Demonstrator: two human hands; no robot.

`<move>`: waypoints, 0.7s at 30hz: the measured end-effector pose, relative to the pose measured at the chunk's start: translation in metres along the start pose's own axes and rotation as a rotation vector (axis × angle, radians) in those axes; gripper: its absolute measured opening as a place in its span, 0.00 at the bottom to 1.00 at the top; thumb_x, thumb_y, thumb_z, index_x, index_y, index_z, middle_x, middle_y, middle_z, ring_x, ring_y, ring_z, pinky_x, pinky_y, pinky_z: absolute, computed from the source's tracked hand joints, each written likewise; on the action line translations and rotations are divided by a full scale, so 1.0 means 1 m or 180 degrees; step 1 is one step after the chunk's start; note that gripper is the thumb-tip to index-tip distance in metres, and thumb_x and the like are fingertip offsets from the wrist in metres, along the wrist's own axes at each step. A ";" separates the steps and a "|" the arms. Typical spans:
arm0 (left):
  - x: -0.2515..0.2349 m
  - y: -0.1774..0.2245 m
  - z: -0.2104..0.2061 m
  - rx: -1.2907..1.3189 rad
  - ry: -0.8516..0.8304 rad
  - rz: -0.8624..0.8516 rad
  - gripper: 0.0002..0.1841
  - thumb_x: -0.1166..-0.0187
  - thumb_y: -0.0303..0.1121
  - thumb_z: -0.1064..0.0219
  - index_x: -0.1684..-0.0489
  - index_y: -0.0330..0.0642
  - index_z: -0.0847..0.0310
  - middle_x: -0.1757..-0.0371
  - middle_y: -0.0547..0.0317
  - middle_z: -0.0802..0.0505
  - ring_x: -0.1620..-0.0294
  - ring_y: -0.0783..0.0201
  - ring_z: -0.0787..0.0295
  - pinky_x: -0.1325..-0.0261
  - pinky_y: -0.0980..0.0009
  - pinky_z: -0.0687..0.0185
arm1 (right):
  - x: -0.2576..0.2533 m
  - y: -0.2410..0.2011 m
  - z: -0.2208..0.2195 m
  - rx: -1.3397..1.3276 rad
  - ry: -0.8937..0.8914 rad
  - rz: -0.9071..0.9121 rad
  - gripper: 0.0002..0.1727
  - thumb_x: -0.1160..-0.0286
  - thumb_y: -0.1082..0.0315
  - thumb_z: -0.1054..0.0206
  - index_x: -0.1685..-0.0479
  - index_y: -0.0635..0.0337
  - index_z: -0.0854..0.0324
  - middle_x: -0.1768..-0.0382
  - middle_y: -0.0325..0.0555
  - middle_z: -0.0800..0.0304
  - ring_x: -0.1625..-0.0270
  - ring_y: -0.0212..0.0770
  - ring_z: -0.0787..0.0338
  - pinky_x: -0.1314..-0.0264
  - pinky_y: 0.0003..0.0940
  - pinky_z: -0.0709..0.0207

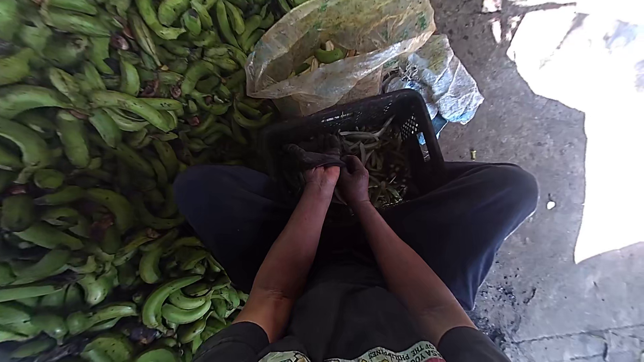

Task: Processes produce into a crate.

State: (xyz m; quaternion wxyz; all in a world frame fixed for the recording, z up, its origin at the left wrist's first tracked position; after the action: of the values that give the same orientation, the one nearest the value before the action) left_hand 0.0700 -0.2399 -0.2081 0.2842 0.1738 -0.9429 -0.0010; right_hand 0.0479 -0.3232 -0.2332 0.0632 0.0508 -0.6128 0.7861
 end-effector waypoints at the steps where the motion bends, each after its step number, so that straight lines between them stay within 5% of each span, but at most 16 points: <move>1: -0.001 0.002 0.000 -0.0001 0.0063 -0.0060 0.19 0.06 0.42 0.58 0.34 0.42 0.28 0.39 0.49 0.14 0.31 0.53 0.18 0.22 0.50 0.26 | 0.001 -0.001 0.000 -0.0080 -0.0148 -0.0053 0.11 0.19 0.72 0.38 0.44 0.65 0.16 0.56 0.50 0.08 0.55 0.36 0.10 0.46 0.37 0.16; 4: -0.002 0.014 0.005 -0.0341 0.0415 -0.0338 0.13 0.08 0.35 0.57 0.45 0.42 0.26 0.52 0.53 0.14 0.47 0.58 0.16 0.38 0.55 0.18 | 0.016 -0.013 -0.001 0.0143 -0.0719 -0.0232 0.13 0.19 0.69 0.38 0.42 0.62 0.16 0.56 0.50 0.08 0.56 0.40 0.09 0.48 0.45 0.16; 6: 0.001 0.026 0.006 -0.0903 0.0347 -0.0360 0.13 0.07 0.33 0.58 0.41 0.41 0.29 0.49 0.52 0.17 0.47 0.59 0.19 0.41 0.58 0.18 | 0.028 -0.024 0.000 0.0419 -0.0933 -0.0202 0.14 0.21 0.70 0.39 0.41 0.62 0.16 0.56 0.52 0.08 0.55 0.44 0.08 0.48 0.49 0.16; 8: -0.011 0.033 -0.007 -0.1200 -0.0026 -0.0104 0.29 0.09 0.58 0.61 0.20 0.51 0.33 0.28 0.52 0.16 0.28 0.50 0.19 0.28 0.43 0.22 | 0.036 -0.033 -0.002 0.0635 -0.1032 -0.0100 0.15 0.22 0.71 0.39 0.41 0.63 0.16 0.58 0.54 0.08 0.57 0.47 0.08 0.51 0.51 0.17; 10: -0.025 0.039 -0.018 -0.1805 -0.0412 -0.0104 0.35 0.12 0.65 0.58 0.09 0.59 0.43 0.15 0.53 0.26 0.17 0.44 0.28 0.23 0.34 0.30 | 0.042 -0.033 -0.006 0.0781 -0.1105 -0.0040 0.13 0.22 0.72 0.38 0.43 0.64 0.17 0.63 0.55 0.09 0.60 0.49 0.09 0.54 0.52 0.17; 13: -0.040 0.039 -0.014 -0.2983 -0.0146 -0.0436 0.29 0.12 0.56 0.44 0.13 0.61 0.35 0.18 0.58 0.22 0.21 0.52 0.23 0.28 0.46 0.21 | 0.046 -0.026 -0.011 0.0792 -0.1026 0.0102 0.10 0.22 0.72 0.36 0.46 0.65 0.17 0.64 0.55 0.08 0.62 0.50 0.07 0.57 0.53 0.15; 16: -0.056 0.046 0.008 -0.3655 0.0310 -0.0436 0.31 0.12 0.59 0.47 0.18 0.50 0.30 0.25 0.53 0.17 0.29 0.59 0.19 0.31 0.55 0.20 | 0.052 -0.028 -0.013 0.0847 -0.0787 0.0456 0.09 0.25 0.74 0.34 0.49 0.64 0.14 0.65 0.53 0.07 0.64 0.48 0.07 0.60 0.50 0.14; 17: -0.053 0.048 0.012 -0.3769 0.0231 -0.0358 0.32 0.11 0.59 0.49 0.15 0.50 0.33 0.20 0.55 0.20 0.22 0.61 0.24 0.23 0.56 0.25 | 0.051 -0.028 -0.013 0.0776 -0.0664 0.0443 0.08 0.26 0.75 0.34 0.52 0.63 0.13 0.65 0.52 0.07 0.64 0.45 0.07 0.60 0.47 0.14; 19: -0.047 0.042 0.017 -0.3823 -0.0030 -0.0390 0.29 0.08 0.55 0.51 0.15 0.48 0.33 0.20 0.54 0.21 0.23 0.63 0.24 0.23 0.59 0.24 | 0.044 -0.020 -0.012 0.0133 -0.0500 -0.0120 0.10 0.27 0.77 0.35 0.52 0.62 0.11 0.57 0.48 0.06 0.56 0.39 0.08 0.50 0.40 0.14; 21: -0.043 0.038 0.019 -0.4209 -0.0093 -0.0431 0.29 0.07 0.54 0.52 0.15 0.46 0.34 0.20 0.52 0.21 0.22 0.62 0.24 0.22 0.60 0.25 | 0.037 -0.007 -0.014 -0.1042 -0.0306 -0.0665 0.08 0.28 0.81 0.38 0.59 0.65 0.14 0.61 0.46 0.08 0.58 0.36 0.10 0.51 0.36 0.14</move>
State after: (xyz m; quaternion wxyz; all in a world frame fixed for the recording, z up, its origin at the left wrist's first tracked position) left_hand 0.0809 -0.1918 -0.2439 0.3175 0.0216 -0.7344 -0.5995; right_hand 0.0125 -0.3067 -0.2240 0.1226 0.1406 -0.7261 0.6618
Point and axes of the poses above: each hand's wrist, its own x-axis away from the middle knuckle, its own z-axis out of the back of the hand, y = z × x, the point moved 2 cm from there along -x, towards the middle knuckle
